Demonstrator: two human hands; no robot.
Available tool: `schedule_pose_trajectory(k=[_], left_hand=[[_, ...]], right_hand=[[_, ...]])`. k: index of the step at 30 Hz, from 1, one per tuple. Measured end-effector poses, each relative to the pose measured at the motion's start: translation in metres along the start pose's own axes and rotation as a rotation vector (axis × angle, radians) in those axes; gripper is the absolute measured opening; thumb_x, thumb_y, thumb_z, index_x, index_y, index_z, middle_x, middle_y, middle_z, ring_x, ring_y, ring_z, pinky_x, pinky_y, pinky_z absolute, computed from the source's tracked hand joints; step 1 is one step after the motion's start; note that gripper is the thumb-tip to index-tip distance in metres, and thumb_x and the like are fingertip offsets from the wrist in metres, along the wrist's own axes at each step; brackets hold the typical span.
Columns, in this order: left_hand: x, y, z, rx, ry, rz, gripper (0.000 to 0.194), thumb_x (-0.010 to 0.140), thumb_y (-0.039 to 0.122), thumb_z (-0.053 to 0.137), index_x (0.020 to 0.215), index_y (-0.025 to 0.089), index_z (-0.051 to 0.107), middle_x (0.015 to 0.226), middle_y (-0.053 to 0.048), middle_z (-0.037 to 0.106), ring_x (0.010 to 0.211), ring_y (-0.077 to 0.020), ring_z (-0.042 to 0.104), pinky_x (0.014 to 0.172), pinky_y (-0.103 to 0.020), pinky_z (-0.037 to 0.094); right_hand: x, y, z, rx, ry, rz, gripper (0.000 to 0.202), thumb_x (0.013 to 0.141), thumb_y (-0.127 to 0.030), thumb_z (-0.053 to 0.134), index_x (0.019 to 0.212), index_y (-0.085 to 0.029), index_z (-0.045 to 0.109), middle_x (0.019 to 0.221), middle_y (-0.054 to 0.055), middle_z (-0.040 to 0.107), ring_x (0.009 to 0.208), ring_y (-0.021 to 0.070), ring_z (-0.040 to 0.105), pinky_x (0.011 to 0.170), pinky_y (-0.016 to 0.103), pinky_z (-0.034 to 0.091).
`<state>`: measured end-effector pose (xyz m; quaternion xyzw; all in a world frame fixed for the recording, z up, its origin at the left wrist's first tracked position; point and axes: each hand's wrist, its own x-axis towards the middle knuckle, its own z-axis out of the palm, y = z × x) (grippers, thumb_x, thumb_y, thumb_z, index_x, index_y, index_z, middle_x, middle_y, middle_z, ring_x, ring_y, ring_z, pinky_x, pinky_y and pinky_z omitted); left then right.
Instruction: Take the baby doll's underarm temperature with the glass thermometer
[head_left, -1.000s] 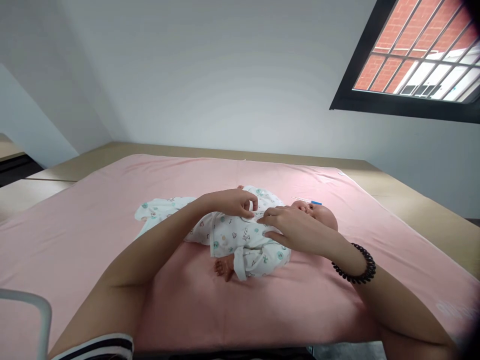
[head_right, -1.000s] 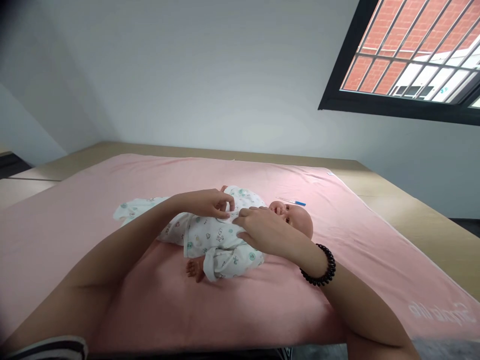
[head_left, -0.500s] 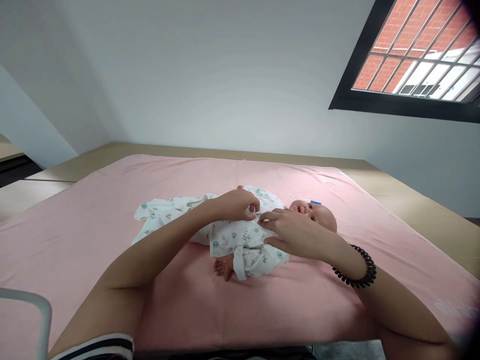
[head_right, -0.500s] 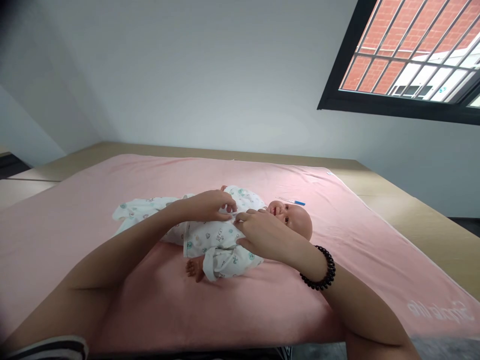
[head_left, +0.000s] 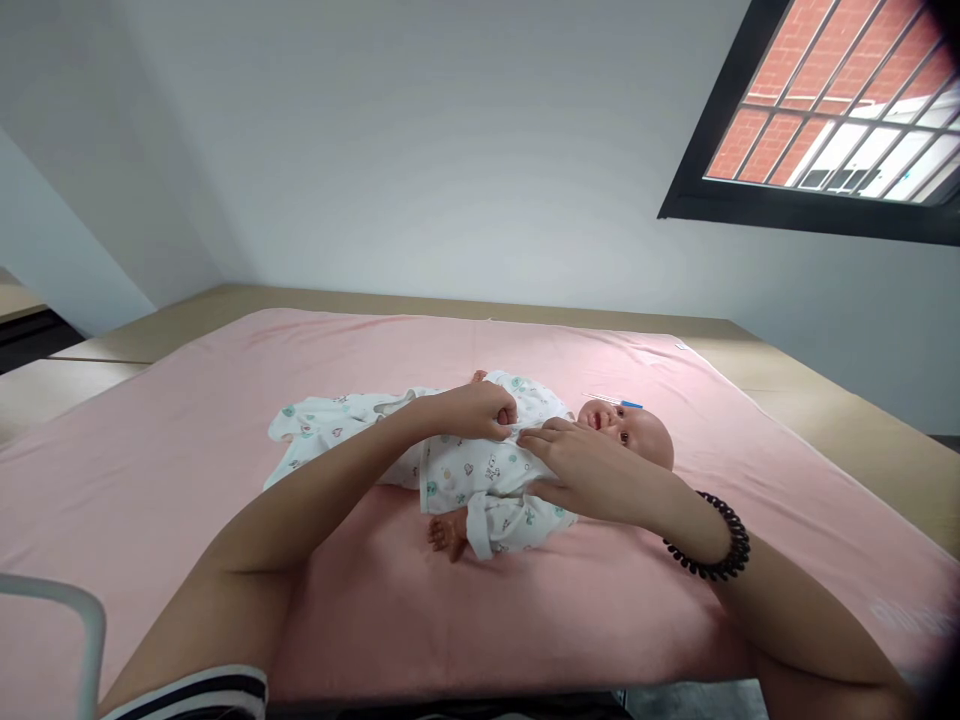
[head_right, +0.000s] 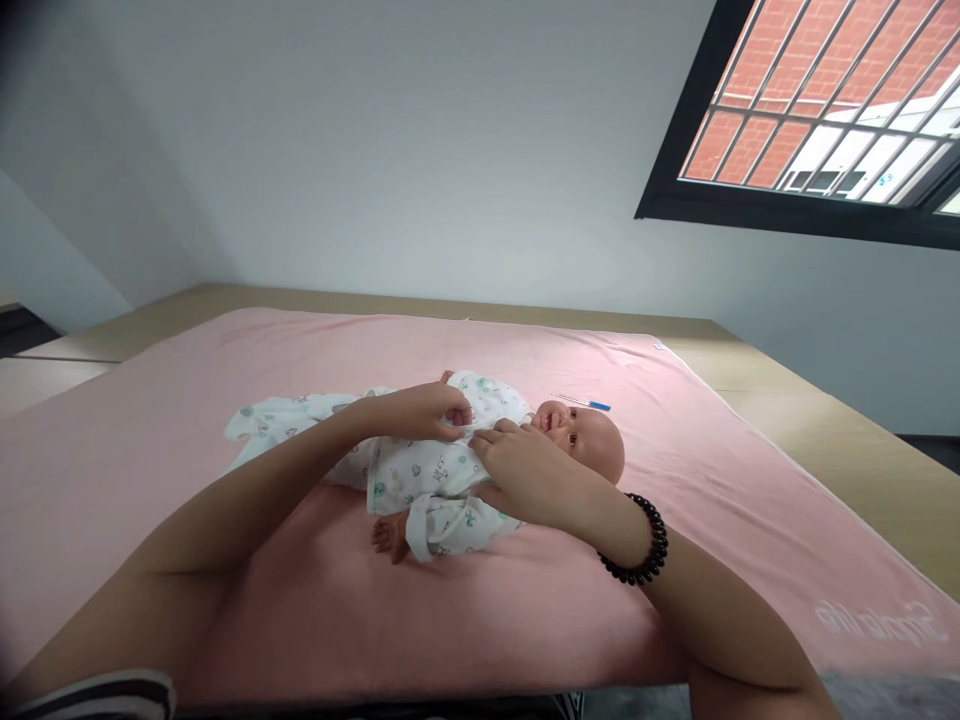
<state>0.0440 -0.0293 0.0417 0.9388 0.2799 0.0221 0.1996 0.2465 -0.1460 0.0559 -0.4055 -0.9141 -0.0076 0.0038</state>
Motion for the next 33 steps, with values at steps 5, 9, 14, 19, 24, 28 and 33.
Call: schedule_pose_trajectory(k=[5,9,14,19,24,28,33], left_hand=[[0.001,0.006,0.002,0.128,0.009,0.019,0.017,0.082,0.021,0.053,0.067,0.018,0.045,0.063,0.007,0.051,0.061,-0.0105,0.045,0.118,-0.058,0.018],[0.001,0.008,0.004,0.229,0.012,0.033,0.024,0.082,0.020,0.052,0.065,0.019,0.035,0.058,0.008,0.040,0.057,-0.0105,0.039,0.111,-0.054,0.029],[0.001,0.009,0.004,0.255,-0.007,0.033,0.019,0.083,0.020,0.053,0.067,0.019,0.042,0.062,0.005,0.047,0.060,-0.0122,0.044,0.109,-0.051,0.032],[0.000,0.007,0.001,0.222,-0.027,0.042,0.014,0.083,0.021,0.054,0.071,0.018,0.047,0.069,0.004,0.052,0.064,-0.0123,0.046,0.112,-0.051,0.027],[0.001,-0.002,0.003,0.143,0.025,0.060,0.010,0.082,0.027,0.056,0.077,0.019,0.054,0.072,0.005,0.057,0.065,-0.0117,0.047,0.116,-0.054,0.021],[0.002,-0.003,0.003,0.133,0.044,0.049,0.015,0.084,0.034,0.059,0.081,0.019,0.060,0.077,0.003,0.063,0.069,-0.0129,0.053,0.117,-0.054,0.020],[0.001,0.006,0.004,0.193,0.046,0.010,0.010,0.082,0.029,0.063,0.082,0.018,0.063,0.082,0.000,0.068,0.078,-0.0167,0.060,0.118,-0.053,0.020]], right_hand=[[0.001,-0.005,-0.001,-0.012,-0.006,0.014,0.037,0.097,-0.035,0.060,0.126,-0.012,0.060,0.110,0.014,0.069,0.103,0.0291,0.061,0.067,0.034,0.043],[0.001,-0.005,-0.001,-0.022,-0.003,0.017,0.037,0.096,-0.035,0.060,0.125,-0.012,0.061,0.106,0.014,0.068,0.096,0.0275,0.061,0.064,0.032,0.040],[-0.001,-0.004,-0.003,-0.028,-0.023,0.041,0.037,0.096,-0.039,0.059,0.123,-0.014,0.062,0.105,0.014,0.068,0.092,0.0271,0.061,0.060,0.031,0.035],[-0.002,-0.006,-0.003,-0.021,-0.030,0.060,0.046,0.097,-0.039,0.059,0.135,-0.014,0.055,0.103,0.012,0.067,0.092,0.0271,0.061,0.060,0.032,0.035],[-0.003,-0.004,-0.002,-0.022,-0.042,0.045,0.047,0.097,-0.039,0.058,0.135,-0.011,0.055,0.108,0.014,0.067,0.101,0.0293,0.061,0.067,0.034,0.045],[-0.002,0.000,0.004,-0.039,-0.043,-0.003,0.057,0.098,-0.040,0.055,0.143,-0.006,0.048,0.124,0.020,0.064,0.115,0.0327,0.057,0.079,0.041,0.052],[-0.003,0.003,0.012,-0.108,-0.004,-0.049,0.059,0.099,-0.044,0.055,0.145,-0.007,0.047,0.137,0.020,0.057,0.120,0.0327,0.055,0.087,0.046,0.054]])
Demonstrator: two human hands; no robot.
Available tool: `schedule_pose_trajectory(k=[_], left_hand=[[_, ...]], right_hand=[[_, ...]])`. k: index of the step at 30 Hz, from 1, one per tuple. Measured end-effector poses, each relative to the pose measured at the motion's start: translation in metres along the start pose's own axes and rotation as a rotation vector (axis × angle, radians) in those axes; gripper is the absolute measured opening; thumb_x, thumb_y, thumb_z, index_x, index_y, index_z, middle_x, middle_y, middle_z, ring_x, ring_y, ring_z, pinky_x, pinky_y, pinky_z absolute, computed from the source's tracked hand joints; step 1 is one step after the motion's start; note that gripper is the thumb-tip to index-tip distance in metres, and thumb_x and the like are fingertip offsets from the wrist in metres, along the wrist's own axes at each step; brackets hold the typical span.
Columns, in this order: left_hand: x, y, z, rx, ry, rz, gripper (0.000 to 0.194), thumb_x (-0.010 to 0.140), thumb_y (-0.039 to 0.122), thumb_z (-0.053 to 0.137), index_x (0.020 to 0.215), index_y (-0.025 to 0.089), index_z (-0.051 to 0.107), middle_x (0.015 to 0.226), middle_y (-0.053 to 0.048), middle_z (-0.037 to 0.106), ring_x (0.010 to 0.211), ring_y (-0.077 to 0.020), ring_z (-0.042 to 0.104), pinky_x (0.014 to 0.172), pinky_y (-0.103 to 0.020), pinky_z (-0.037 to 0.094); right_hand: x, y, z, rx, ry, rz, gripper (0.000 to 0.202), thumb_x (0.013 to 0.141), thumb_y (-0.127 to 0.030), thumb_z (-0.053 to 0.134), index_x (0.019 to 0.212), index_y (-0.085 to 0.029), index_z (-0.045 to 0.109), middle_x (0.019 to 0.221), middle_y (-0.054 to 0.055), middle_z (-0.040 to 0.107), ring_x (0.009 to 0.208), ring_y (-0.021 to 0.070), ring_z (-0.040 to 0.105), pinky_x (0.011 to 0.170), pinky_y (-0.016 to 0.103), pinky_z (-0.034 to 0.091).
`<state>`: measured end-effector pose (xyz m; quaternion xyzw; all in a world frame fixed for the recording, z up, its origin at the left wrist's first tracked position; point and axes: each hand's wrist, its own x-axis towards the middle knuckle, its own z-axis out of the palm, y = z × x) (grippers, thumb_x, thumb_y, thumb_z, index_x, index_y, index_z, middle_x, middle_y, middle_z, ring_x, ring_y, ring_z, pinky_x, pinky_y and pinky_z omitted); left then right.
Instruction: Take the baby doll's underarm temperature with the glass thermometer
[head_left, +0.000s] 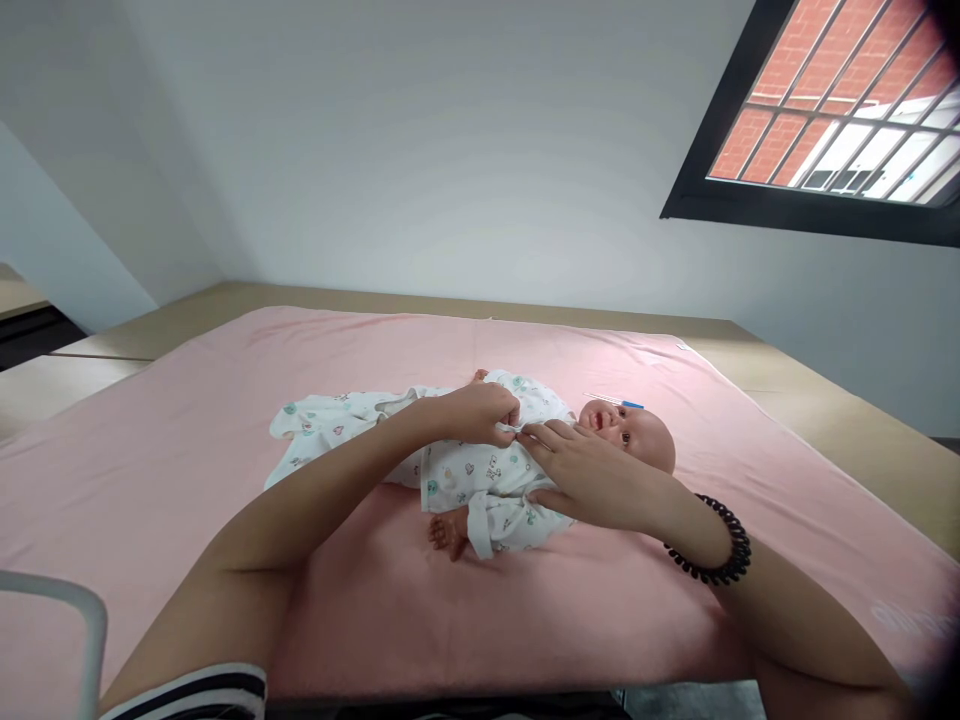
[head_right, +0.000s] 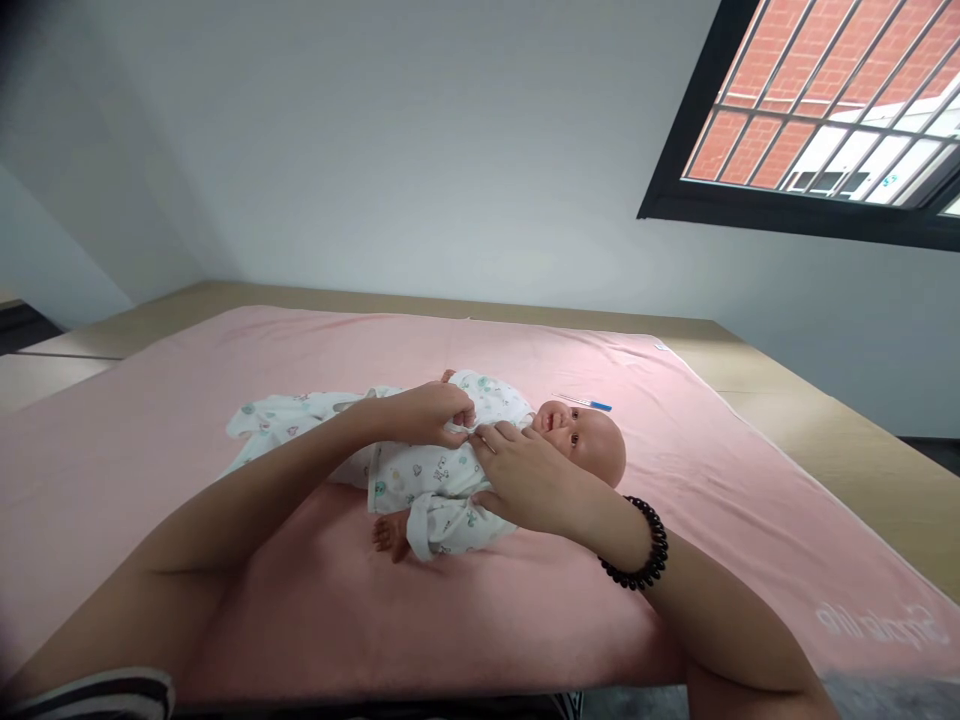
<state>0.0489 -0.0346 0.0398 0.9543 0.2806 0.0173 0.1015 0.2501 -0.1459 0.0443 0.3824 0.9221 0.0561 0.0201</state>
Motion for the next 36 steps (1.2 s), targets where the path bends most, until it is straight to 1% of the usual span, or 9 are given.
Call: schedule_pose_trajectory(k=[5,8,11,17,20,24,28,32,36], left_hand=[[-0.001,0.009,0.003,0.168,0.031,0.024,0.006,0.082,0.020,0.059,0.077,0.017,0.061,0.076,-0.003,0.067,0.079,-0.0211,0.061,0.110,-0.052,0.031],[0.000,0.010,0.005,0.237,0.032,0.051,0.010,0.083,0.019,0.056,0.073,0.016,0.058,0.073,-0.006,0.066,0.076,-0.0231,0.060,0.102,-0.049,0.038],[0.001,0.008,0.005,0.254,0.029,0.054,0.012,0.083,0.018,0.054,0.071,0.017,0.056,0.072,-0.006,0.064,0.075,-0.0230,0.059,0.100,-0.048,0.038],[0.000,-0.002,0.000,0.028,-0.024,0.051,0.007,0.083,0.020,0.055,0.075,0.018,0.056,0.071,0.001,0.060,0.072,-0.0163,0.054,0.111,-0.050,0.028],[-0.001,-0.006,-0.004,-0.057,-0.040,0.049,0.007,0.082,0.020,0.054,0.075,0.019,0.056,0.071,0.003,0.060,0.070,-0.0138,0.051,0.114,-0.049,0.025],[-0.001,-0.010,-0.007,-0.173,-0.051,0.065,0.007,0.082,0.023,0.057,0.083,0.019,0.062,0.080,0.004,0.066,0.074,-0.0133,0.056,0.115,-0.049,0.022],[-0.002,-0.012,-0.010,-0.270,-0.064,0.092,0.010,0.084,0.025,0.056,0.084,0.020,0.065,0.081,0.003,0.069,0.078,-0.0142,0.060,0.115,-0.047,0.021],[-0.004,-0.012,-0.014,-0.307,-0.075,0.122,0.010,0.086,0.027,0.055,0.084,0.021,0.063,0.078,0.004,0.065,0.074,-0.0127,0.056,0.114,-0.045,0.024],[-0.004,-0.013,-0.016,-0.344,-0.104,0.070,0.012,0.088,0.028,0.051,0.084,0.021,0.059,0.072,0.006,0.059,0.068,-0.0110,0.050,0.120,-0.049,0.014]], right_hand=[[0.000,0.000,-0.002,-0.040,-0.017,0.051,0.064,0.098,-0.044,0.057,0.152,-0.014,0.040,0.124,0.017,0.060,0.106,0.0318,0.060,0.075,0.044,0.054],[0.000,0.001,-0.004,-0.027,-0.025,0.019,0.066,0.099,-0.044,0.054,0.154,-0.011,0.037,0.125,0.018,0.059,0.109,0.0320,0.059,0.077,0.043,0.054],[0.000,0.002,-0.006,0.000,-0.043,0.003,0.068,0.099,-0.045,0.053,0.153,-0.007,0.035,0.127,0.019,0.059,0.112,0.0319,0.058,0.081,0.045,0.054],[-0.002,0.005,-0.007,0.043,-0.081,0.010,0.057,0.099,-0.047,0.052,0.140,-0.007,0.050,0.146,0.019,0.050,0.121,0.0328,0.055,0.082,0.047,0.056],[-0.002,0.006,-0.006,0.061,-0.077,0.012,0.057,0.099,-0.048,0.051,0.141,-0.009,0.049,0.146,0.017,0.050,0.119,0.0317,0.055,0.082,0.046,0.056],[-0.002,0.007,-0.004,0.067,-0.076,0.009,0.056,0.098,-0.048,0.052,0.138,-0.009,0.049,0.146,0.018,0.049,0.123,0.0328,0.054,0.089,0.049,0.054],[-0.001,0.008,-0.002,0.084,-0.069,0.000,0.053,0.098,-0.048,0.052,0.136,-0.011,0.050,0.146,0.019,0.049,0.123,0.0336,0.054,0.086,0.050,0.055],[-0.001,0.009,-0.002,0.102,-0.074,0.012,0.055,0.098,-0.049,0.052,0.137,-0.011,0.049,0.144,0.018,0.050,0.123,0.0335,0.054,0.085,0.051,0.056],[-0.001,0.008,-0.001,0.106,-0.057,0.014,0.057,0.097,-0.049,0.055,0.138,-0.010,0.048,0.143,0.019,0.051,0.125,0.0340,0.054,0.089,0.051,0.055]])
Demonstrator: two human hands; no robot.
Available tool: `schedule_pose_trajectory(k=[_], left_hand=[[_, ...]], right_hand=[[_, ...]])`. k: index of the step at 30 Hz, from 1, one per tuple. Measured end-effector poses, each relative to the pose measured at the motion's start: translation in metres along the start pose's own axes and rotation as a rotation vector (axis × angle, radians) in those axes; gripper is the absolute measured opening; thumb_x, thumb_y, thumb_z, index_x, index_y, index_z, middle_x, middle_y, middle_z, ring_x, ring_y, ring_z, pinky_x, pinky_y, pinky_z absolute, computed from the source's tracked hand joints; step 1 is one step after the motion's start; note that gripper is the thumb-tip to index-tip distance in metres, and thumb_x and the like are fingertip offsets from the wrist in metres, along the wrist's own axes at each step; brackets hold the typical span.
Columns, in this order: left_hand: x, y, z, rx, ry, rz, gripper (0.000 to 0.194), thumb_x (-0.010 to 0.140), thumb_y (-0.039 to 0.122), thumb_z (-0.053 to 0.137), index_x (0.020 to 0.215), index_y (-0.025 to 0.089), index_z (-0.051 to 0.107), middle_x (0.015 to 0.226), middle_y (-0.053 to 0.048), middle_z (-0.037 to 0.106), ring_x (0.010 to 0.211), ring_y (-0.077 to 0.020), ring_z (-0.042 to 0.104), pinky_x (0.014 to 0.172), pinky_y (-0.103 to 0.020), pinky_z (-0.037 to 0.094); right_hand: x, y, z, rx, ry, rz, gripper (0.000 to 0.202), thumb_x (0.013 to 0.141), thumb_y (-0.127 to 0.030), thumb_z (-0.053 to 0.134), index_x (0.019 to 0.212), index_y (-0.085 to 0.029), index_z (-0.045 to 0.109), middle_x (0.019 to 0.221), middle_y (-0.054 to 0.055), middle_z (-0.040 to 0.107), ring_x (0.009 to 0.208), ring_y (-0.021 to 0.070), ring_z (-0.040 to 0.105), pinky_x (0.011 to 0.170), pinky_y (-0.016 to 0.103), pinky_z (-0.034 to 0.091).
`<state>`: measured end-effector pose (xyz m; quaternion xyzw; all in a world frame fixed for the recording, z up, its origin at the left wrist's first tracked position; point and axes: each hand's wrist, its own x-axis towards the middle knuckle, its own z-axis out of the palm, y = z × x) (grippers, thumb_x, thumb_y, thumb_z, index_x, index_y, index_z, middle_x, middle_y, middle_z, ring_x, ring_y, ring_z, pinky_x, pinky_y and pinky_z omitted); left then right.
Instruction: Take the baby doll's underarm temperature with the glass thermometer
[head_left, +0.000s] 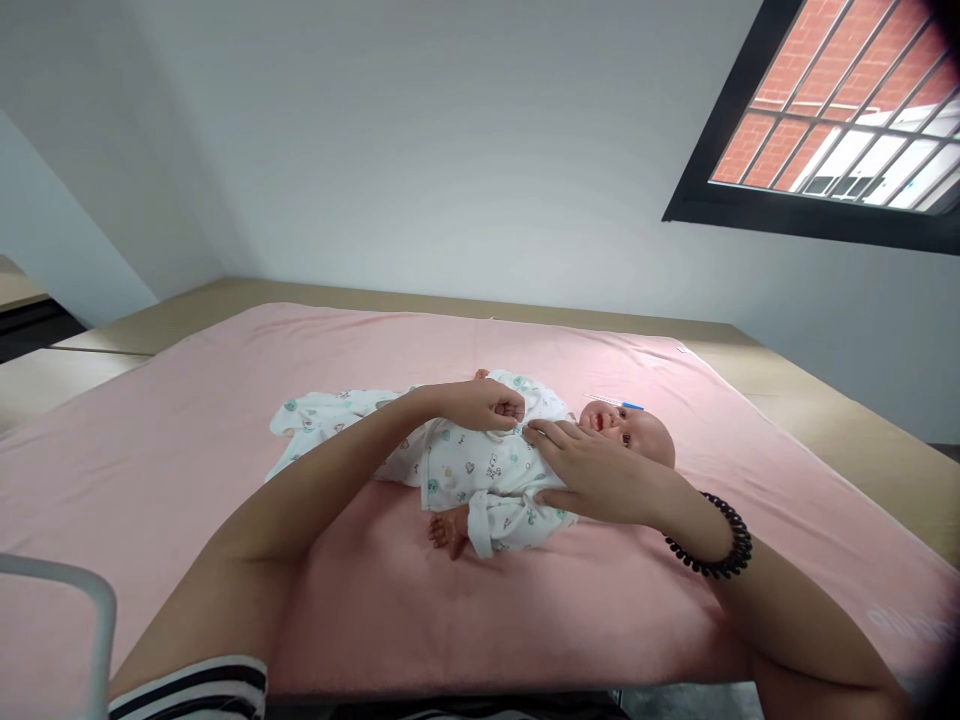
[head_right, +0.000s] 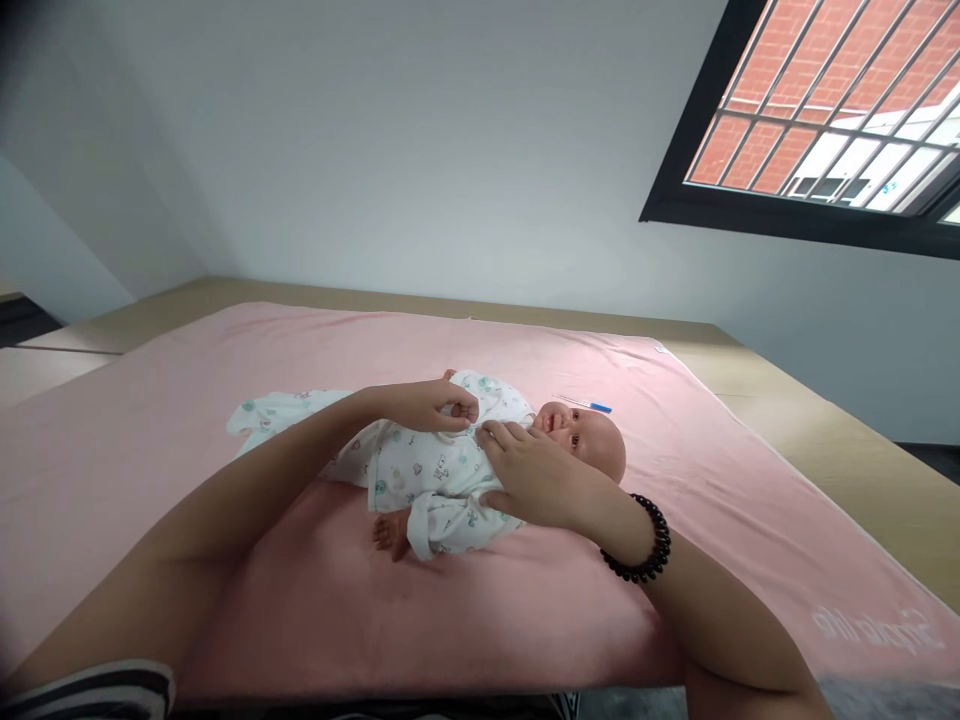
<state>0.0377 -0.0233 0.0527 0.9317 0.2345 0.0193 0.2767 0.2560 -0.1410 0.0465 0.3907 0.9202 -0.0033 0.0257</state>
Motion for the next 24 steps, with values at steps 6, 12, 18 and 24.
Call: schedule_pose_trajectory(k=[6,12,18,24], left_hand=[[0.003,0.000,0.004,0.000,0.018,-0.048,0.020,0.091,0.033,0.049,0.076,0.020,0.049,0.064,0.008,0.047,0.061,-0.0101,0.043,0.121,-0.052,0.010],[0.002,-0.004,0.005,0.042,0.052,-0.043,0.028,0.089,0.032,0.046,0.069,0.020,0.032,0.057,0.010,0.033,0.055,-0.0095,0.032,0.120,-0.049,0.017],[0.005,-0.005,0.011,0.075,0.067,-0.093,0.024,0.084,0.027,0.050,0.067,0.020,0.036,0.058,0.009,0.039,0.055,-0.0093,0.034,0.120,-0.049,0.018],[-0.009,0.003,-0.006,0.093,-0.003,-0.142,0.032,0.094,0.041,0.046,0.070,0.021,0.037,0.060,0.007,0.039,0.056,-0.0125,0.039,0.099,-0.039,0.039]], right_hand=[[0.001,-0.001,0.003,-0.075,0.020,0.004,0.064,0.096,-0.050,0.057,0.143,-0.008,0.046,0.139,0.022,0.054,0.120,0.0335,0.056,0.086,0.047,0.056],[-0.001,-0.003,0.005,-0.166,0.012,0.032,0.078,0.098,-0.050,0.055,0.158,-0.008,0.028,0.133,0.022,0.057,0.113,0.0345,0.059,0.077,0.046,0.057],[-0.001,-0.004,0.009,-0.197,0.027,0.052,0.073,0.098,-0.050,0.053,0.157,-0.014,0.032,0.134,0.019,0.057,0.111,0.0336,0.060,0.069,0.042,0.056],[-0.003,-0.005,0.006,-0.197,0.043,0.045,0.075,0.097,-0.049,0.055,0.156,-0.008,0.032,0.141,0.022,0.054,0.117,0.0361,0.058,0.079,0.045,0.057]])
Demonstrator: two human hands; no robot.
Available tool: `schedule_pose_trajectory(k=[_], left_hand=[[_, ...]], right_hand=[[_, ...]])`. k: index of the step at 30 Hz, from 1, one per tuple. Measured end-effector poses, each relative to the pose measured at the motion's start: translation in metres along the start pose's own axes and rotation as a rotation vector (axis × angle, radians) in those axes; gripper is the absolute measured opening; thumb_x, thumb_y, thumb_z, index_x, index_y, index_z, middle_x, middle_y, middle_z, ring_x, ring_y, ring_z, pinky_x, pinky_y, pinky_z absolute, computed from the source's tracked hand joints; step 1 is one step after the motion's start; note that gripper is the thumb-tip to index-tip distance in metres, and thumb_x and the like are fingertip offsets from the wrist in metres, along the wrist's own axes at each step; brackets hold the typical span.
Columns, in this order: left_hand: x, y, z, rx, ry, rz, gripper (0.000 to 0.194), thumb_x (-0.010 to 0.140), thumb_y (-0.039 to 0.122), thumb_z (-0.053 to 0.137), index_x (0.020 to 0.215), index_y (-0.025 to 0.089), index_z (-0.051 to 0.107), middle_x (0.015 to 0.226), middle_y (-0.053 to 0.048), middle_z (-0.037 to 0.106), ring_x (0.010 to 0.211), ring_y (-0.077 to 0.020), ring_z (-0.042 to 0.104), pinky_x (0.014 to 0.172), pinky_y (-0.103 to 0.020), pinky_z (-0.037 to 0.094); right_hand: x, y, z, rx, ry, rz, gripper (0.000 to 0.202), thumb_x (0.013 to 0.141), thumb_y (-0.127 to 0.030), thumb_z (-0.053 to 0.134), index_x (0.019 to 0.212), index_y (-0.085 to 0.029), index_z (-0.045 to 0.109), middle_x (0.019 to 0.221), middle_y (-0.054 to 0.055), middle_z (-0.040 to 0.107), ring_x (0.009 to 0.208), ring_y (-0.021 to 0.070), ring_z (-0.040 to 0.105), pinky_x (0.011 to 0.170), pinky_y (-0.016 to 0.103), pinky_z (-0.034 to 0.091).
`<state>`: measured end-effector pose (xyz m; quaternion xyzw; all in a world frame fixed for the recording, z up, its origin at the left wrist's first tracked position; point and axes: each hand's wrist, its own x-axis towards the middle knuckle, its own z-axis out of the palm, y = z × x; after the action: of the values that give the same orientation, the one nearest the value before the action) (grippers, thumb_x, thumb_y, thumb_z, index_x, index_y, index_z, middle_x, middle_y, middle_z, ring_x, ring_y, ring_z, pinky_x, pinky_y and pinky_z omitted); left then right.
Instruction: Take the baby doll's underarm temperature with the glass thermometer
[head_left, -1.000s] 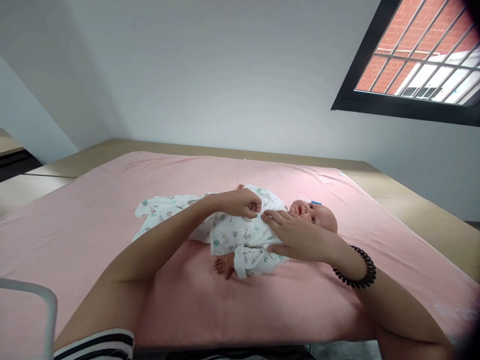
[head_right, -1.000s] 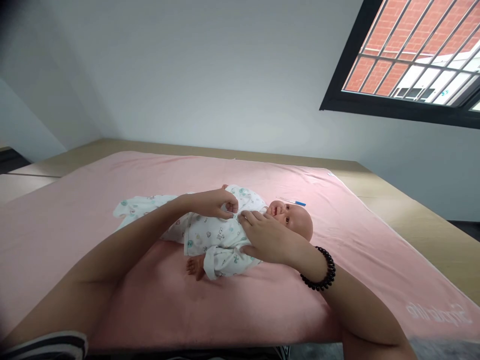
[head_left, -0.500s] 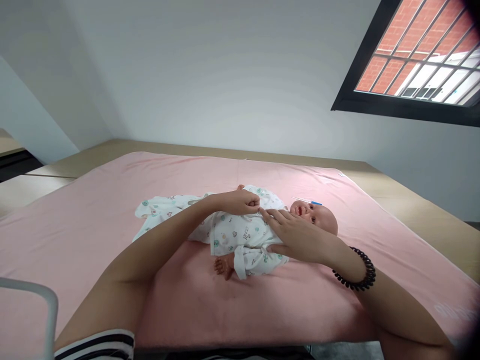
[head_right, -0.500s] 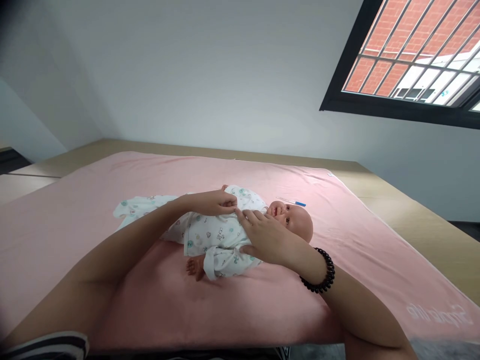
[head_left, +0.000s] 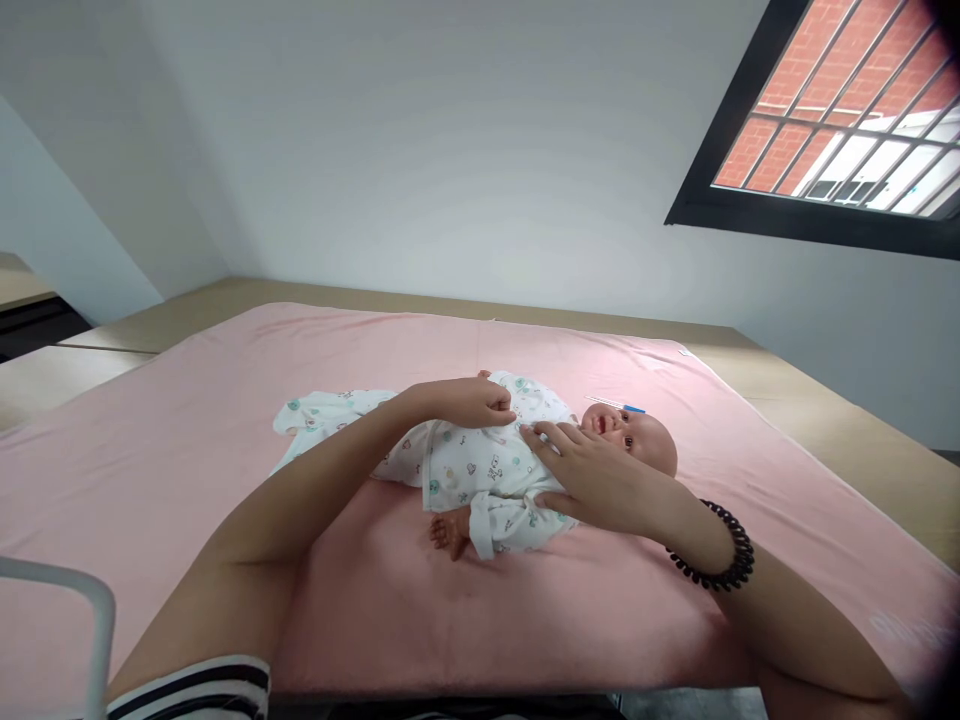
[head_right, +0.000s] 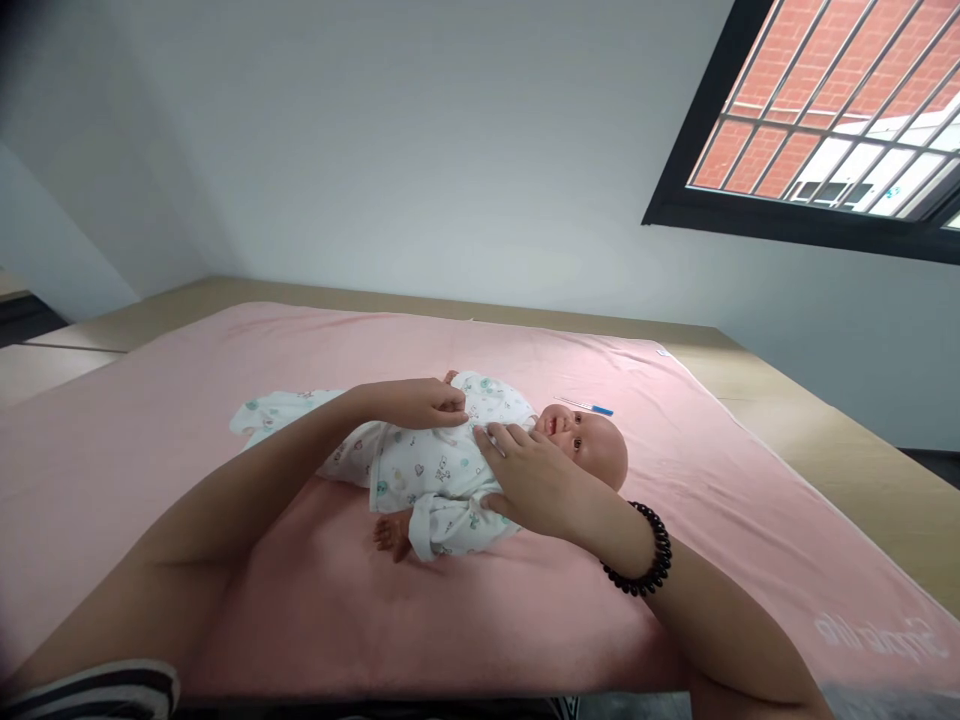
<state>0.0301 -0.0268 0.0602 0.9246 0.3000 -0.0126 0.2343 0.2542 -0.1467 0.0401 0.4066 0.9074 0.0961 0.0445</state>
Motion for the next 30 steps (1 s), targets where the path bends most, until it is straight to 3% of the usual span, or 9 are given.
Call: schedule_pose_trajectory(k=[3,6,10,14,22,26,30], left_hand=[[-0.012,-0.004,-0.016,0.005,-0.059,-0.061,0.035,0.095,0.044,0.043,0.070,0.021,0.038,0.062,0.004,0.041,0.059,-0.0146,0.041,0.072,-0.032,0.041],[-0.021,-0.013,-0.027,0.002,-0.133,-0.063,0.033,0.094,0.044,0.045,0.071,0.020,0.044,0.066,0.002,0.046,0.062,-0.0150,0.043,0.063,-0.029,0.036],[-0.027,-0.018,-0.033,0.014,-0.215,-0.037,0.022,0.090,0.038,0.052,0.078,0.020,0.057,0.071,0.002,0.055,0.063,-0.0142,0.047,0.061,-0.027,0.035],[-0.029,-0.011,-0.033,0.020,-0.269,-0.130,0.019,0.084,0.034,0.061,0.097,0.021,0.061,0.084,0.000,0.066,0.072,-0.0155,0.056,0.062,-0.024,0.038],[-0.028,0.003,-0.025,0.133,-0.272,-0.189,0.025,0.086,0.033,0.065,0.105,0.021,0.056,0.096,-0.003,0.068,0.081,-0.0182,0.059,0.064,-0.026,0.037],[-0.026,0.004,-0.020,0.126,-0.212,-0.134,0.026,0.081,0.028,0.068,0.103,0.021,0.056,0.095,-0.002,0.066,0.084,-0.0184,0.058,0.065,-0.026,0.038],[-0.023,0.007,-0.015,0.127,-0.199,-0.074,0.018,0.080,0.022,0.066,0.096,0.021,0.057,0.089,0.000,0.064,0.081,-0.0168,0.058,0.065,-0.025,0.038]], right_hand=[[-0.002,-0.004,-0.008,-0.003,0.036,-0.015,0.075,0.097,-0.047,0.058,0.155,-0.007,0.032,0.143,0.021,0.053,0.120,0.0356,0.056,0.088,0.048,0.055],[0.001,-0.017,-0.017,-0.005,0.117,-0.059,0.073,0.099,-0.045,0.053,0.157,-0.007,0.028,0.147,0.020,0.050,0.124,0.0339,0.052,0.094,0.050,0.052],[0.018,-0.044,-0.015,-0.043,0.173,-0.107,0.069,0.100,-0.043,0.052,0.153,-0.003,0.034,0.150,0.021,0.048,0.126,0.0336,0.048,0.097,0.048,0.049],[0.041,-0.061,0.006,-0.092,0.199,-0.131,0.064,0.101,-0.046,0.049,0.144,0.002,0.047,0.140,0.023,0.054,0.117,0.0338,0.052,0.093,0.046,0.049],[0.057,-0.070,0.038,-0.058,0.422,-0.077,0.071,0.099,-0.065,0.039,0.114,-0.002,0.067,0.101,0.019,0.065,0.089,0.0293,0.056,0.078,0.043,0.046],[0.062,-0.072,0.053,-0.044,0.598,-0.111,0.063,0.100,-0.061,0.040,0.098,-0.006,0.071,0.088,0.015,0.064,0.078,0.0268,0.053,0.071,0.040,0.042],[0.064,-0.071,0.062,-0.002,0.672,-0.120,0.056,0.100,-0.056,0.044,0.091,-0.008,0.071,0.082,0.013,0.062,0.075,0.0256,0.050,0.068,0.039,0.039]])
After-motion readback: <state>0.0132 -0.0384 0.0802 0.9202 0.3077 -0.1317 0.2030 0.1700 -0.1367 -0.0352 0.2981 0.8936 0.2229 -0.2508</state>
